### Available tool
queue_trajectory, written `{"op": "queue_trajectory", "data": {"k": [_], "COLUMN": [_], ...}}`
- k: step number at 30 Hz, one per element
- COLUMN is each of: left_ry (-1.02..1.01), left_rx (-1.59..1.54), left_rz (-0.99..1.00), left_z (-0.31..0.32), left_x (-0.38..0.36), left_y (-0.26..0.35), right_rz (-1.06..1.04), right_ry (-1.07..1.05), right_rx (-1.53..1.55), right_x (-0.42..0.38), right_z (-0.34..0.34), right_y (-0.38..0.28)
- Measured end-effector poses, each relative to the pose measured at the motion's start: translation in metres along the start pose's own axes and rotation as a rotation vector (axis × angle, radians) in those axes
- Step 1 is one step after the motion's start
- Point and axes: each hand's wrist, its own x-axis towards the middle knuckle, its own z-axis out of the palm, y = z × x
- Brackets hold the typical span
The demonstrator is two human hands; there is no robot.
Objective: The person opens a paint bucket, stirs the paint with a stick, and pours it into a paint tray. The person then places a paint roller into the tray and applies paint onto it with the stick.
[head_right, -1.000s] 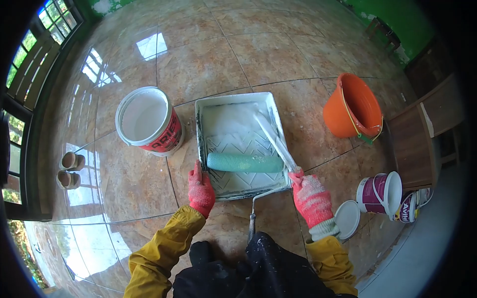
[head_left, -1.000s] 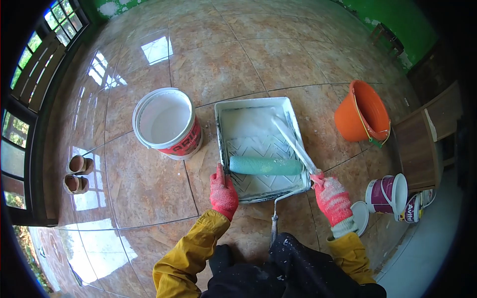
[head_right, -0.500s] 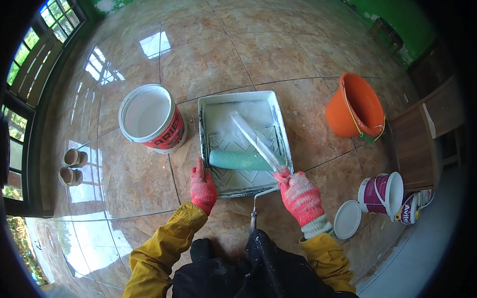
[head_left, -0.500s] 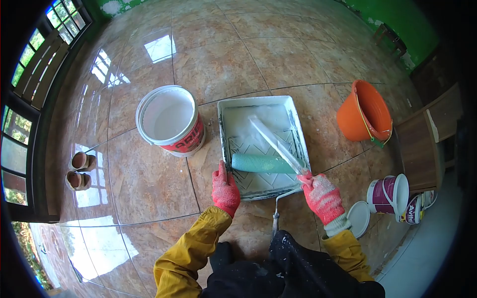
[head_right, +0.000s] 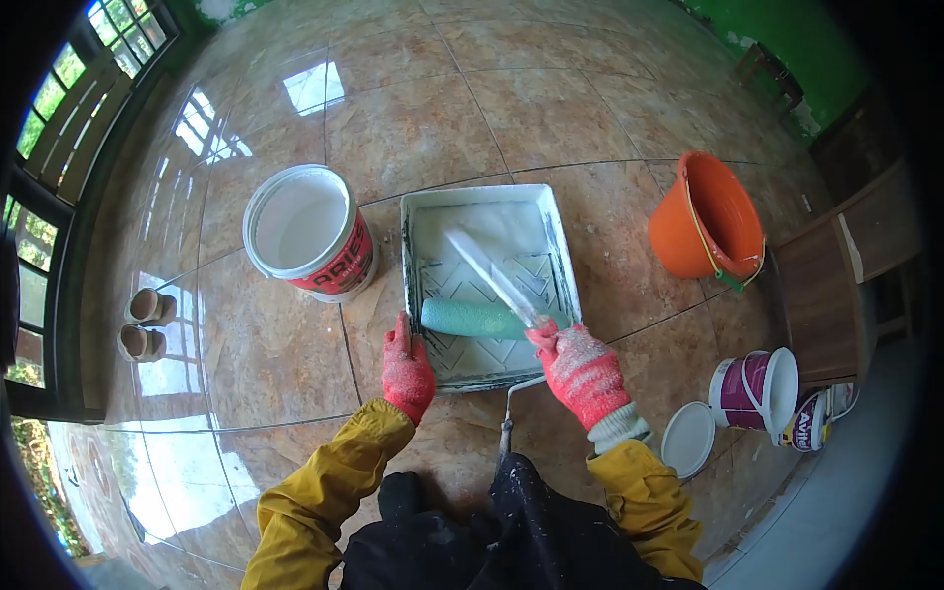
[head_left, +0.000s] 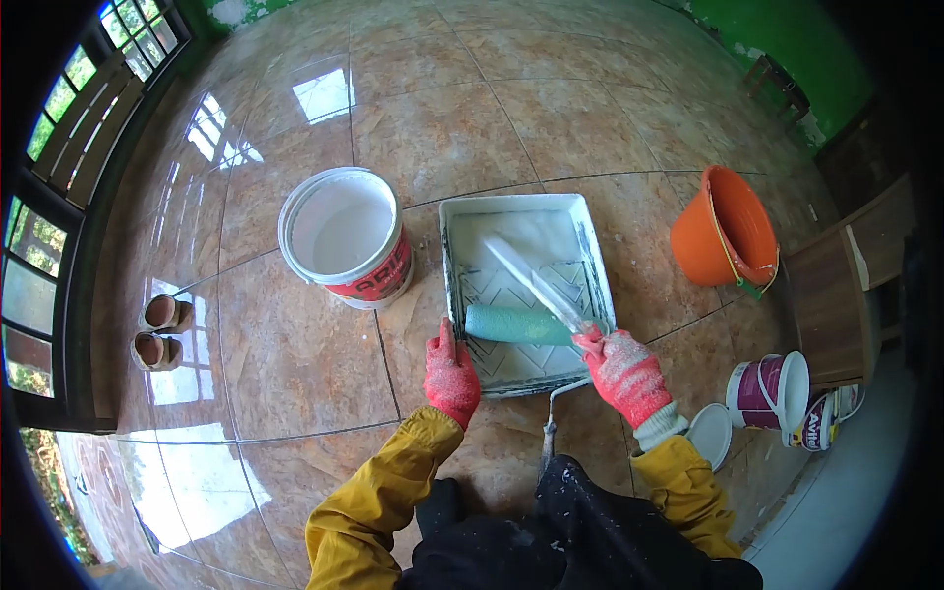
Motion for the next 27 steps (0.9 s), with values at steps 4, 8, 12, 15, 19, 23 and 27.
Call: {"op": "queue_trajectory", "data": {"k": [4,8,12,15,19,23,27], "left_ry": [0.039,-0.001,0.044,0.185,0.761,0.465,0.248], "left_rx": [0.078,0.036,0.082,-0.199,-0.268,-0.181,0.053], "left_rz": [0.006,-0.009,0.032,-0.056,-0.063,-0.13,-0.246], "left_z": [0.0,-0.002,0.0,-0.007,-0.074,-0.184,-0.209], "left_x": [0.0,-0.001,-0.001,-0.002,0.05,0.142,0.198], "left_y": [0.001,0.001,-0.001,0.0,-0.013,-0.006,-0.012], "right_rz": [-0.011,-0.022,0.02,-0.062,-0.036,-0.004,0.423], "right_ry": [-0.087,-0.061,-0.018,-0.127,-0.119,-0.108,-0.392], "right_rx": [0.01,0.026,0.07,0.078,0.15,0.257,0.544], "right_x": [-0.009,-0.011,0.002,-0.003,-0.024,-0.033,-0.027], "right_z": [-0.001,-0.019,-0.011,-0.01,-0.041,-0.047,-0.072], "right_y": [0.0,0.005,-0.002,-0.005,-0.001,0.018,0.006]}}
